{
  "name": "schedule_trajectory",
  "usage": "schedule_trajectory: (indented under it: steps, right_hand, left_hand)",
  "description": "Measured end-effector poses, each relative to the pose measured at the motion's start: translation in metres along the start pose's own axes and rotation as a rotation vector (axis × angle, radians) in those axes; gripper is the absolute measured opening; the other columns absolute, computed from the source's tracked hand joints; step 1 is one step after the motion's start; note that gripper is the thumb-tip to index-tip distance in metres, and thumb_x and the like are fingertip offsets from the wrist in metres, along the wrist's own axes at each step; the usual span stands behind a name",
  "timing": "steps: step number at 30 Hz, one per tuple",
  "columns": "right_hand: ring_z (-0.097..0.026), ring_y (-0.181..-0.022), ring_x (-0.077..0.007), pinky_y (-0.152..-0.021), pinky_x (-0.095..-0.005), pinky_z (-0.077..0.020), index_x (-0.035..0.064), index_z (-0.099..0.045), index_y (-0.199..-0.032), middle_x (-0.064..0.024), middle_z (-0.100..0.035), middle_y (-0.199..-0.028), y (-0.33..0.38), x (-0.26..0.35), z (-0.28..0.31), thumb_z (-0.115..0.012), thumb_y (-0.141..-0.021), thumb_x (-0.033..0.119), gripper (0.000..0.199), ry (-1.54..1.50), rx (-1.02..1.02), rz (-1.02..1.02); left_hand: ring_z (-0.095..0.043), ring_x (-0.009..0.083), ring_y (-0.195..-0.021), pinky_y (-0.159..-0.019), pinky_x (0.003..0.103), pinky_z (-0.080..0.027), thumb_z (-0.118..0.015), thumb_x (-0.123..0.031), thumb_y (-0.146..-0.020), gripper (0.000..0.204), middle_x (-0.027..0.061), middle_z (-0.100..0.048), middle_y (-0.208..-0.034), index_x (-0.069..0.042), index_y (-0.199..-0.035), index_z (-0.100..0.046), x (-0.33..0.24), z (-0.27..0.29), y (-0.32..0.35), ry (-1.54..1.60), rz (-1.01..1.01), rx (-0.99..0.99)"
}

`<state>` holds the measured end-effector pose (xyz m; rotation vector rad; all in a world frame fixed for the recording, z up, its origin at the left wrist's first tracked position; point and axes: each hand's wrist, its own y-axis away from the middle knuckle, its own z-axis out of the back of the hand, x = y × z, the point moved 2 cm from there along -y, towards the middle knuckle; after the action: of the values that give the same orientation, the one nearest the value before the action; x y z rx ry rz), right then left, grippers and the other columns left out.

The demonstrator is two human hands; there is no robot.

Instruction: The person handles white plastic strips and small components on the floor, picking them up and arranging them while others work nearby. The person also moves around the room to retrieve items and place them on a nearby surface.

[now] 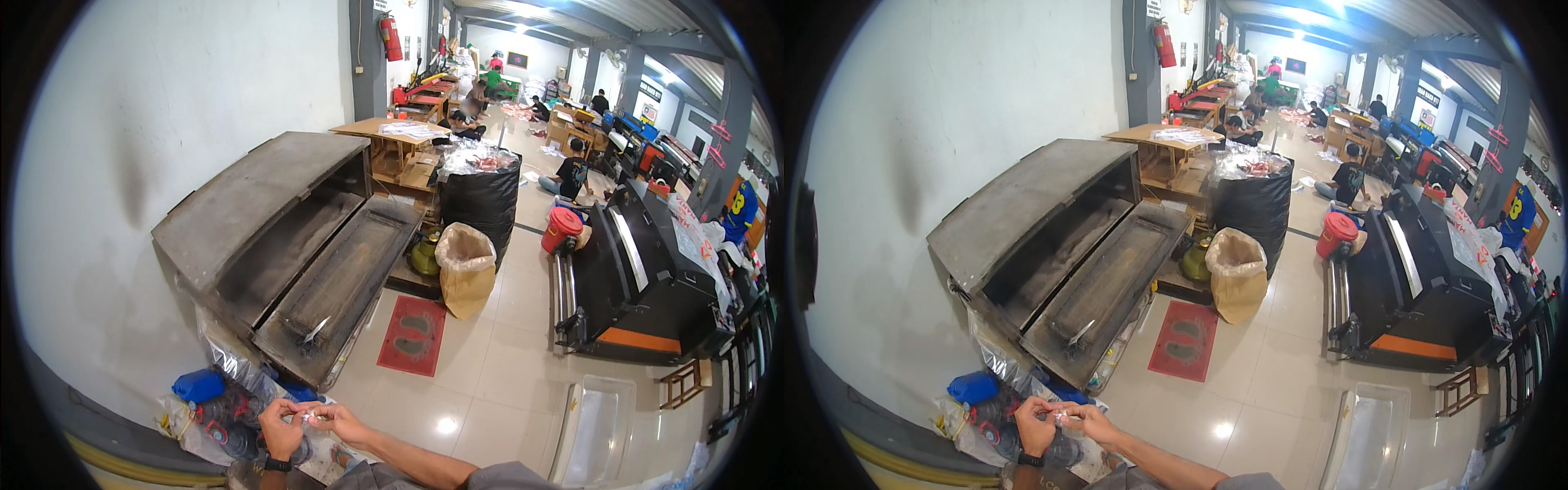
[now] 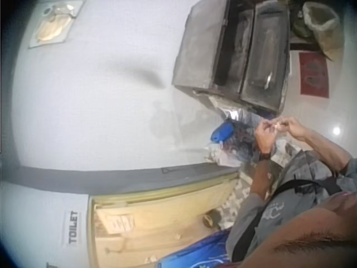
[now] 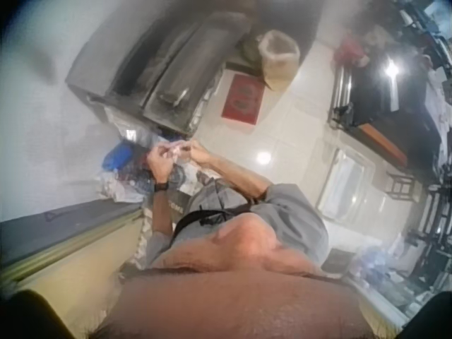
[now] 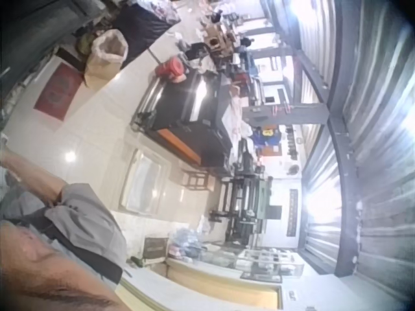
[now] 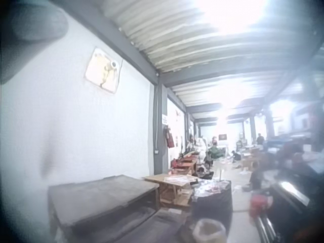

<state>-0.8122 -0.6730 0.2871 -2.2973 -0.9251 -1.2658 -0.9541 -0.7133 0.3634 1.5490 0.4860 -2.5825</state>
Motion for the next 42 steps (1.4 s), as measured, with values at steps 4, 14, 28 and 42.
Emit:
schedule_trajectory:
  steps: [4,14,28,42]
  right_hand:
    - [-0.056,-0.118,-0.0161,-0.100,-0.0323,-0.0453,-0.0015,-0.067,-0.124,-0.0064,-0.056,-0.138,0.005,-0.008,0.011,-0.063,-0.100,0.017,0.031,-0.123,-0.172,-0.118]
    - [-0.062,-0.077,-0.0076,-0.066,-0.0239,-0.0507,0.0008,-0.068,-0.117,-0.0022,-0.070,-0.096,0.018,0.028,-0.008,-0.068,-0.097,0.017,0.025,0.249,-0.287,0.089]
    - [-0.063,-0.080,-0.0088,-0.071,-0.0261,-0.0503,0.0006,-0.076,-0.108,-0.0068,-0.075,-0.087,0.033,0.060,-0.021,-0.071,-0.093,0.019,0.024,0.550,-0.271,-0.070]
    - [-0.057,-0.045,-0.0298,-0.046,-0.0406,-0.0463,0.0070,-0.062,-0.064,-0.0100,-0.060,-0.054,0.023,0.074,-0.016,-0.059,-0.095,0.026,0.037,1.286,0.156,0.387]
  left_hand:
    - [-0.071,0.0212,-0.094,-0.080,0.030,-0.058,-0.070,0.010,-0.083,0.020,0.0211,-0.072,-0.104,0.008,-0.102,-0.067,0.019,-0.017,0.016,0.335,0.108,0.031]
    - [-0.066,0.0162,-0.091,-0.080,0.029,-0.056,-0.072,0.006,-0.085,0.010,0.0133,-0.070,-0.100,0.007,-0.093,-0.067,0.009,-0.007,0.019,0.361,0.107,-0.121]
    - [-0.069,0.0173,-0.087,-0.079,0.032,-0.054,-0.073,-0.003,-0.087,0.024,0.0094,-0.072,-0.095,0.004,-0.108,-0.064,0.015,0.035,0.002,0.149,0.193,0.138]
    - [-0.061,0.0436,-0.077,-0.063,0.049,-0.046,-0.045,-0.024,-0.105,0.028,0.0235,-0.058,-0.075,0.001,-0.097,-0.052,-0.019,0.036,0.049,-0.154,-0.051,0.843]
